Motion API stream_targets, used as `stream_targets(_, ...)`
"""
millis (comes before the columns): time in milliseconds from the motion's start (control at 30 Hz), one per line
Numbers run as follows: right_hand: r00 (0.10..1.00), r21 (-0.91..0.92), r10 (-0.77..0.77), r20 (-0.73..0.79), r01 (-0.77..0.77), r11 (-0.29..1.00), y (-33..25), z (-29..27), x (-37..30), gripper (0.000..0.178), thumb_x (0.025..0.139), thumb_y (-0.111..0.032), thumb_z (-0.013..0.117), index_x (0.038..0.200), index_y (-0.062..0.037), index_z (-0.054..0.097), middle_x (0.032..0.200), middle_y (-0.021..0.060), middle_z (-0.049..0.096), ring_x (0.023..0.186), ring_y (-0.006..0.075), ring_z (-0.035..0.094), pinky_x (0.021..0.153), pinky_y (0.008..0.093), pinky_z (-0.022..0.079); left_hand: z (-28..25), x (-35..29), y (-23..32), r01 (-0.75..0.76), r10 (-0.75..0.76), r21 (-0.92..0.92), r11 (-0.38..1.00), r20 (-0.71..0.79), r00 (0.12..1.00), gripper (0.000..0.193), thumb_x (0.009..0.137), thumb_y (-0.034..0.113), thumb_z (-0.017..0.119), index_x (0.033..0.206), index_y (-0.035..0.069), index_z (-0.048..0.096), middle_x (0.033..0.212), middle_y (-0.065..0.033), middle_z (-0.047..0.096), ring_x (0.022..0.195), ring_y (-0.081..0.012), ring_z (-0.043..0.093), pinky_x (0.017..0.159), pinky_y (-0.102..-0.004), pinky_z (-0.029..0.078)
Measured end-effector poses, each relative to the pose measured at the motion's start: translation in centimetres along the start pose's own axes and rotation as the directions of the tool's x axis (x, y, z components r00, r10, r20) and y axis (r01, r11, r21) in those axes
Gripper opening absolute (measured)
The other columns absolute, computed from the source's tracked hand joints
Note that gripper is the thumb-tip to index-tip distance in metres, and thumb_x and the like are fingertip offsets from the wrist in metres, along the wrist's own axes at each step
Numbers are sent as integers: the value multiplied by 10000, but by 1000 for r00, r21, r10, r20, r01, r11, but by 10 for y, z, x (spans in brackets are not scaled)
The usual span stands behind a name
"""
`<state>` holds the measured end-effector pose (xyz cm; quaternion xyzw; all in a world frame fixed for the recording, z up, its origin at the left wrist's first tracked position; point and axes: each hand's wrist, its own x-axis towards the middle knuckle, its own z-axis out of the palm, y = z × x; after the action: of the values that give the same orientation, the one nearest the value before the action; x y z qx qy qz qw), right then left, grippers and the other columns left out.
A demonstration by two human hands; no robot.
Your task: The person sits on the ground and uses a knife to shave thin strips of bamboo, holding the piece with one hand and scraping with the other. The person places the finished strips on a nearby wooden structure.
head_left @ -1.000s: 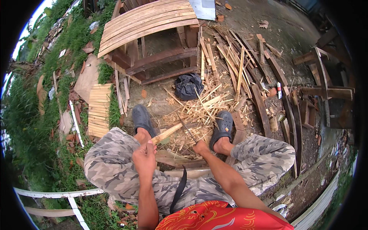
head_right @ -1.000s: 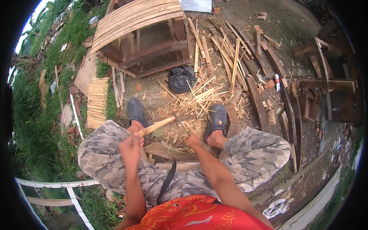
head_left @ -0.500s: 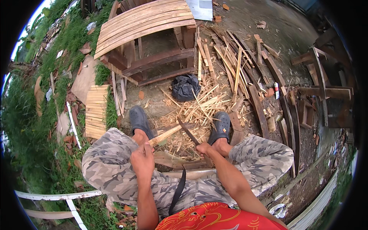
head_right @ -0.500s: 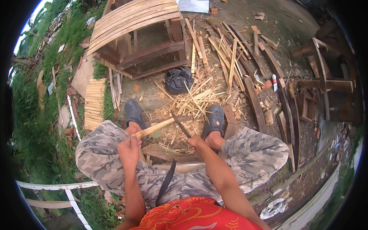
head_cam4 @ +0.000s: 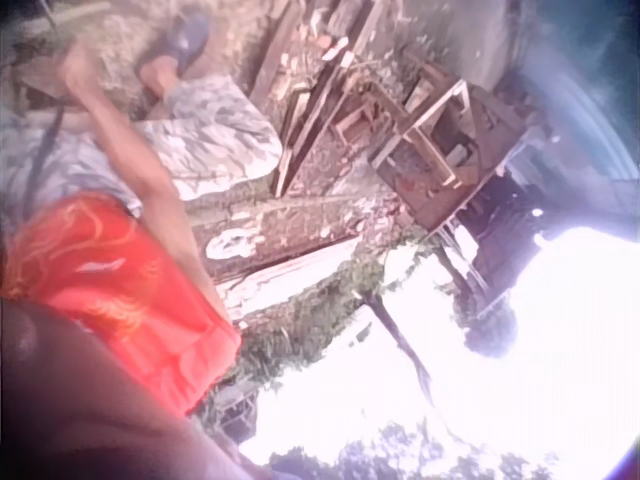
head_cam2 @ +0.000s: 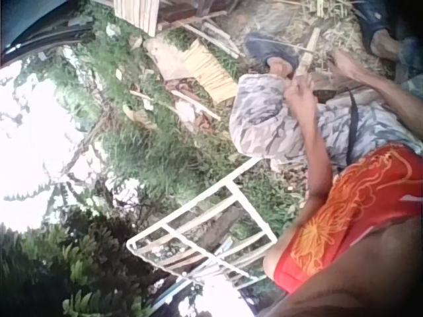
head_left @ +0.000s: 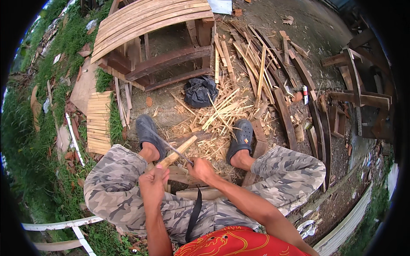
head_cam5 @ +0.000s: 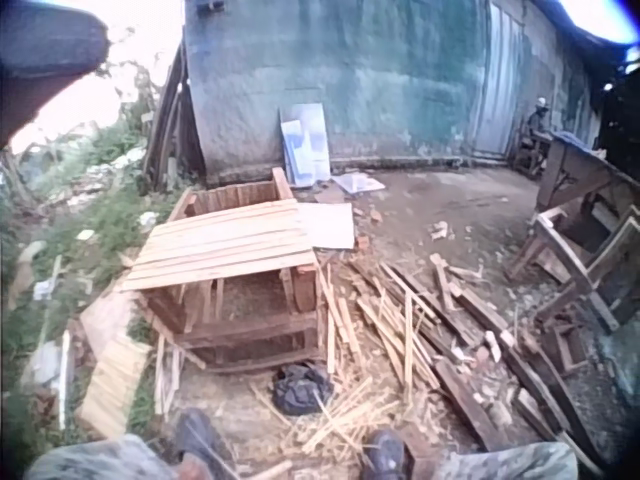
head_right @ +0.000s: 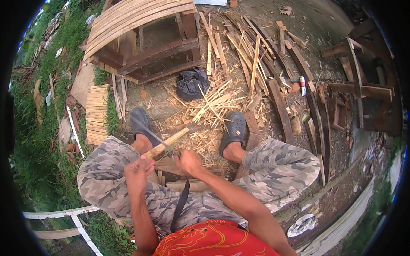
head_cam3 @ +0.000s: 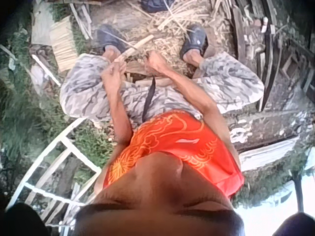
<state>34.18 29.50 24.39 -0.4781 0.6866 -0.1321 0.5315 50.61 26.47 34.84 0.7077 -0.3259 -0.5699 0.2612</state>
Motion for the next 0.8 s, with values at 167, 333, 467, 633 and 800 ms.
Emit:
stream_targets(167, 996, 5, -93, 1, 93, 996, -2, 7, 0, 296, 890, -268, 589, 969, -7, 702, 715, 262, 677, 691, 428, 693, 693, 514, 570, 0, -3, 4, 7, -7, -34, 999, 2, 1000, 407, 1013, 260, 621, 1107, -133, 674, 971, -172, 702, 927, -239, 720, 790, -285, 586)
stream_targets(333, 952, 19, 302, -53, -301, 953, 32, 7, 31, 316, 894, -292, 589, 965, -3, 695, 725, 274, 666, 736, 437, 686, 714, 524, 533, 12, -6, 14, -12, 11, 9, 1000, 50, 999, 393, 1020, 251, 611, 1125, -122, 674, 991, -150, 704, 928, -219, 711, 804, -285, 584)
stream_targets(467, 993, 120, 121, -10, -119, 986, 57, 19, 29, 324, 889, -276, 573, 1047, -30, 713, 812, 274, 696, 769, 432, 697, 775, 507, 561, 28, -11, 19, -26, 23, 47, 999, 66, 998, 387, 1026, 243, 603, 1116, -127, 674, 988, -146, 703, 929, -216, 707, 809, -285, 585)
stream_targets(633, 969, 29, 240, -49, -239, 971, 87, 26, 53, 372, 864, -318, 609, 1030, -9, 732, 901, 293, 700, 881, 436, 700, 839, 486, 563, 34, -7, 26, -38, 34, 61, 997, 60, 998, 401, 1024, 253, 606, 1065, -138, 683, 964, -155, 701, 928, -236, 714, 810, -293, 589)
stream_targets(800, 914, -128, 405, -6, -403, 906, 140, 25, 69, 433, 856, -343, 606, 1057, 21, 725, 1057, 289, 694, 1030, 422, 677, 908, 480, 544, 34, -5, 27, -63, 59, 36, 997, 110, 992, 385, 1036, 240, 581, 1166, -110, 673, 982, -123, 704, 916, -180, 700, 802, -276, 585)
